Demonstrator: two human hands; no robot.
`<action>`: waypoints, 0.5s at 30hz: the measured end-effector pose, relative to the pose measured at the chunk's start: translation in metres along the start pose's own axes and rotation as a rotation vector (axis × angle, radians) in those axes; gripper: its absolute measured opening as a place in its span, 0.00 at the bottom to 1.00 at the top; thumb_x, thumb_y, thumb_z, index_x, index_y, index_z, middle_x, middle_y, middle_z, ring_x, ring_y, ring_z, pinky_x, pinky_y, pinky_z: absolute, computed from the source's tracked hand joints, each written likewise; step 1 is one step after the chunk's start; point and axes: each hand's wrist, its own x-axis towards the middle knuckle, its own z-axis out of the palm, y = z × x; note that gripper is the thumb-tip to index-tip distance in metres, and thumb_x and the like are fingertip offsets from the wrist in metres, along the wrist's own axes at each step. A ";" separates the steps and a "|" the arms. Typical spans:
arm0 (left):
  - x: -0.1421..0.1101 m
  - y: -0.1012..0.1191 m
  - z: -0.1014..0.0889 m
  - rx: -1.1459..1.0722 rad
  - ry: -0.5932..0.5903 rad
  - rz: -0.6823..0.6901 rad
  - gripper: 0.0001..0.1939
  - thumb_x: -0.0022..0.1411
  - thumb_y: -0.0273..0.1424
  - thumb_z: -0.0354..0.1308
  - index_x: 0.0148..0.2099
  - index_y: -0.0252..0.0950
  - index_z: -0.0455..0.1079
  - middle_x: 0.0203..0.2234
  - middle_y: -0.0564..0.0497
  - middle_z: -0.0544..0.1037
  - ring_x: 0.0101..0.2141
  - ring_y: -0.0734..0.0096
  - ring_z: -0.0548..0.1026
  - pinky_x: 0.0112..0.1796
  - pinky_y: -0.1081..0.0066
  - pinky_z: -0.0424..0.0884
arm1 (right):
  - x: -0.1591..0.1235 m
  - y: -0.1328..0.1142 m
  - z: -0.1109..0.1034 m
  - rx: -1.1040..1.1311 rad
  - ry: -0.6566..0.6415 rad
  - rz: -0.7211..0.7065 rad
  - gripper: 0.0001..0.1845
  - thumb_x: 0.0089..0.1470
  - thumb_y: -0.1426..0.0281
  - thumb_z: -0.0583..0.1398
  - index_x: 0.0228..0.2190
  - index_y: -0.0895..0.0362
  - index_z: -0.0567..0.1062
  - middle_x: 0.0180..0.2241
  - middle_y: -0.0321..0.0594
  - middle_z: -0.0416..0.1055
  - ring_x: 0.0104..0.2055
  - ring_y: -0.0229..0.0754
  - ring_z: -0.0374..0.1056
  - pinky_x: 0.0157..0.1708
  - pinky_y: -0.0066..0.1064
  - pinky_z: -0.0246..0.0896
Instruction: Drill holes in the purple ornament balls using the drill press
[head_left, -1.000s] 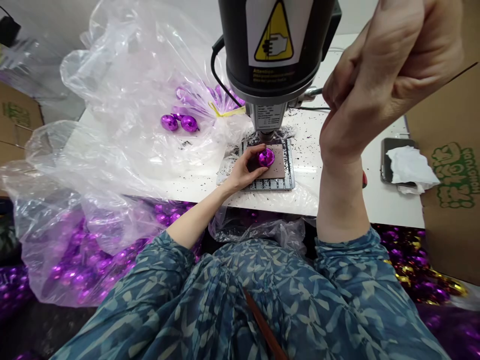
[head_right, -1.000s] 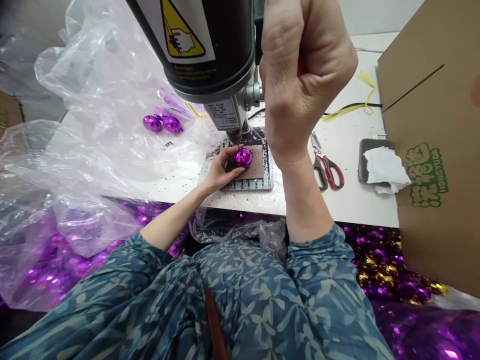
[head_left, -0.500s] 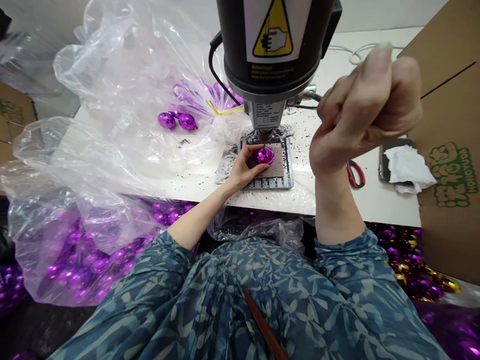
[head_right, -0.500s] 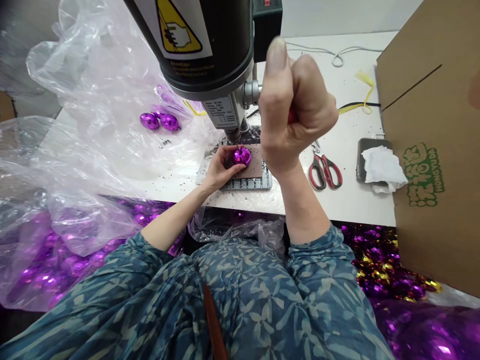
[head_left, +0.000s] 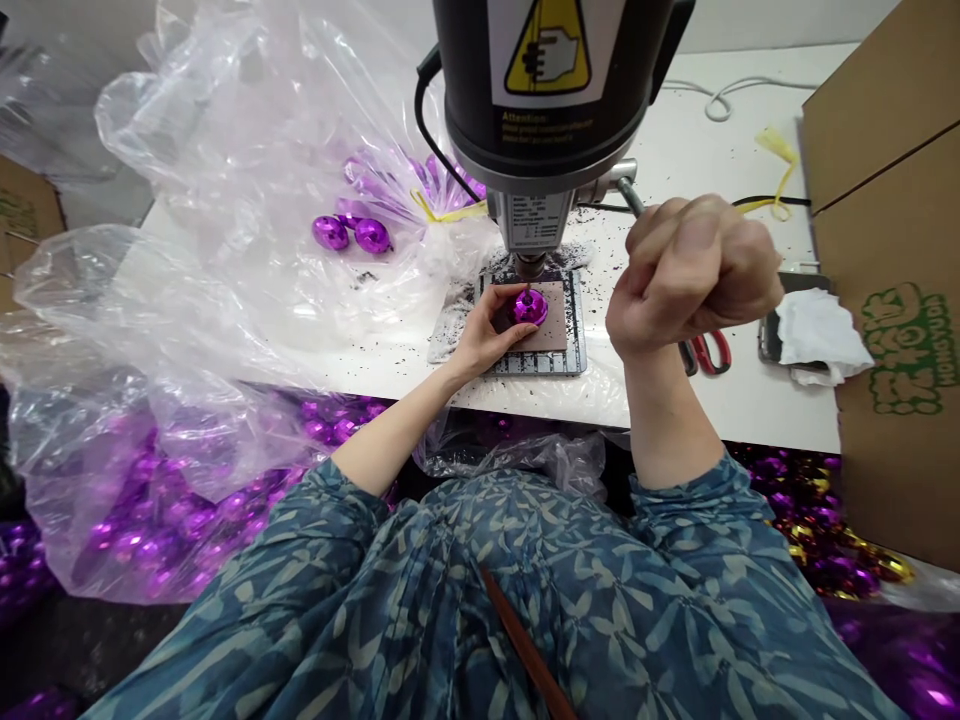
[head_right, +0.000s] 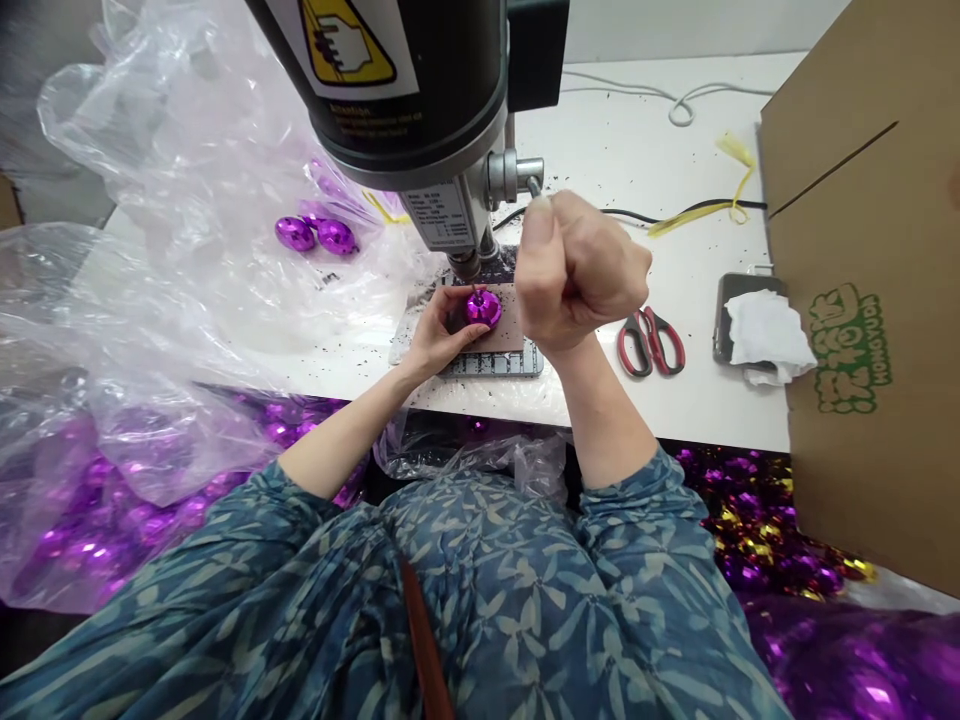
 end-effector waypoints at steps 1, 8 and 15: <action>0.000 0.001 0.000 -0.002 0.002 0.004 0.32 0.59 0.51 0.71 0.58 0.39 0.67 0.55 0.40 0.78 0.56 0.57 0.79 0.58 0.57 0.75 | -0.003 0.004 -0.002 0.015 0.004 -0.027 0.35 0.63 0.49 0.56 0.23 0.55 0.40 0.12 0.29 0.38 0.13 0.28 0.39 0.14 0.32 0.37; 0.000 -0.004 0.000 0.013 0.001 0.021 0.32 0.61 0.50 0.70 0.59 0.41 0.64 0.56 0.41 0.77 0.57 0.57 0.77 0.59 0.56 0.73 | -0.012 0.006 -0.008 0.182 -0.040 -0.097 0.34 0.63 0.62 0.59 0.19 0.57 0.41 0.11 0.28 0.39 0.12 0.27 0.40 0.14 0.28 0.40; 0.000 -0.005 0.000 0.046 0.016 0.033 0.32 0.61 0.49 0.70 0.59 0.40 0.65 0.55 0.41 0.77 0.56 0.56 0.78 0.58 0.57 0.73 | 0.063 -0.038 0.030 0.077 -0.181 0.262 0.23 0.60 0.75 0.53 0.19 0.53 0.48 0.18 0.30 0.45 0.19 0.22 0.48 0.26 0.26 0.45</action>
